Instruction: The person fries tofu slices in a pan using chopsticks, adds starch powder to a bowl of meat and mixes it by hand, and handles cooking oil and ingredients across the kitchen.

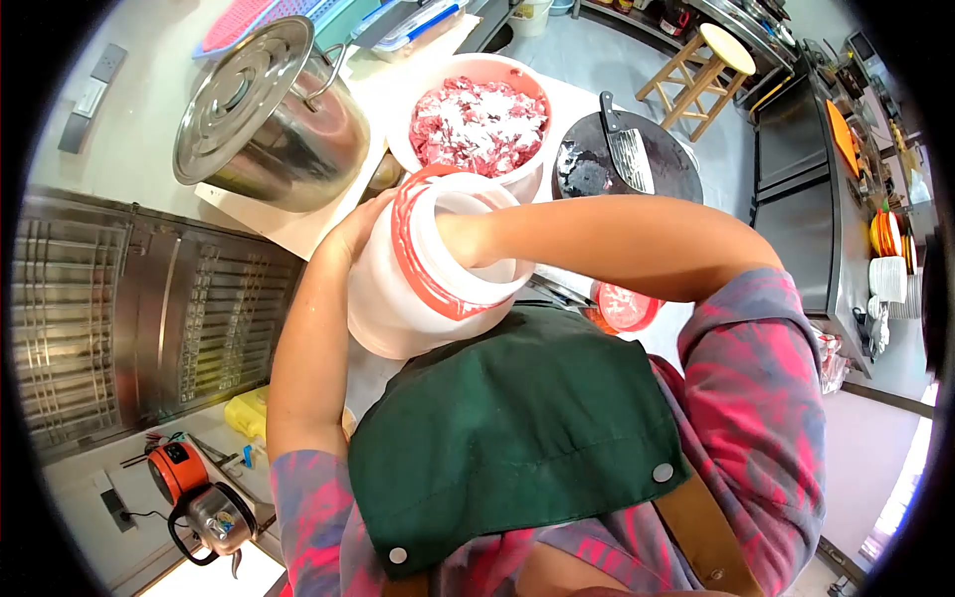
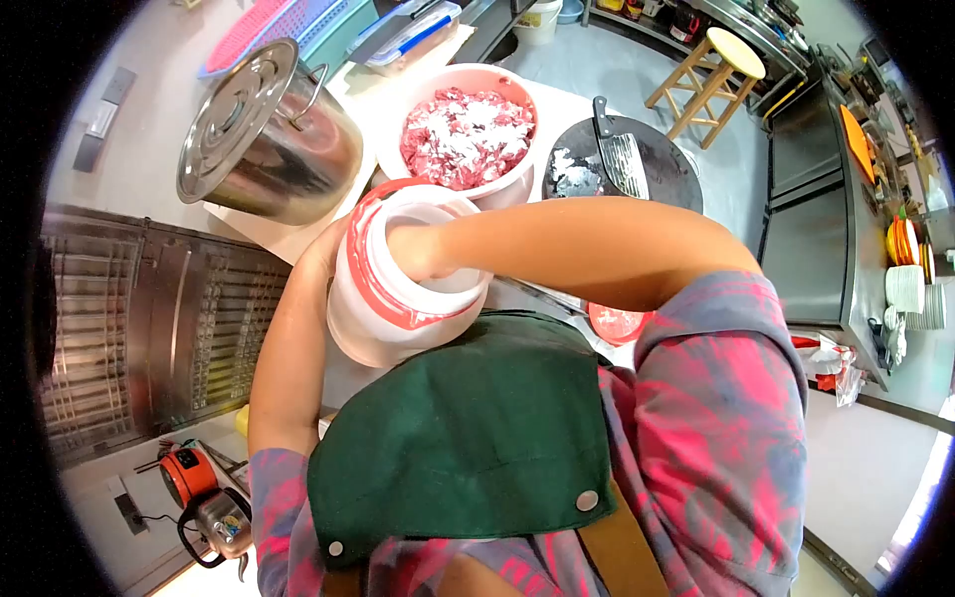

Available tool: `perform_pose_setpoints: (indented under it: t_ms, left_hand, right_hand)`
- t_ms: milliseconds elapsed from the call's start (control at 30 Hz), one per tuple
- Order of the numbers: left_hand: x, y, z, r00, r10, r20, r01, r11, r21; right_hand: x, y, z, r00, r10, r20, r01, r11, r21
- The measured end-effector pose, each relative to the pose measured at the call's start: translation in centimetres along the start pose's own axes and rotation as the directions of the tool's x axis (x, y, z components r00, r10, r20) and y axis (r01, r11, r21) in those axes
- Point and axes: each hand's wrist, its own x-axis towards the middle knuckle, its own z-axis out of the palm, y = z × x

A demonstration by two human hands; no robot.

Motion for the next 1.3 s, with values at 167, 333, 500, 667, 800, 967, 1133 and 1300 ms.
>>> perform_pose_setpoints:
  t_ms: [167,333,500,667,800,967,1133,1300]
  left_hand:
    - [-1.9,0.3,-0.2,1.000,-0.010,0.009,0.011,0.996,-0.085]
    - [-4.4,1.8,1.4,0.998,0.030,0.050,-0.022,0.988,-0.156]
    - [-5.3,0.9,0.4,0.998,0.069,0.001,-0.067,0.978,-0.195]
    - [-6.1,-1.4,-2.1,0.989,0.088,-0.120,-0.110,0.975,-0.191]
    - [-6.8,-3.0,-3.4,0.977,0.081,-0.196,-0.117,0.976,-0.181]
    - [-7.8,-4.2,-4.1,0.962,0.091,-0.256,-0.133,0.980,-0.151]
    - [-9.7,-3.8,-4.1,0.952,0.186,-0.243,-0.201,0.979,-0.039]
    - [-11.6,-1.7,-3.5,0.947,0.293,-0.132,-0.274,0.951,0.146]
  right_hand:
    - [-2.8,-3.5,-4.5,0.987,0.160,0.030,-0.160,0.922,0.352]
    - [-6.9,-5.9,-9.2,0.975,0.161,-0.151,-0.099,0.930,0.355]
    - [-9.0,-4.9,-13.8,0.882,0.143,-0.449,0.051,0.918,0.394]
    - [-4.2,3.3,-16.1,0.735,-0.002,-0.678,0.035,0.999,0.036]
    - [1.9,8.2,-14.5,0.739,-0.302,-0.603,-0.038,0.873,-0.485]
    - [5.5,7.6,-14.3,0.715,-0.605,-0.351,0.075,0.565,-0.822]
    - [2.1,4.6,-15.5,0.686,-0.415,-0.597,-0.080,0.773,-0.630]
    - [-7.4,-4.4,-11.8,0.683,-0.330,-0.652,0.506,0.857,0.095]
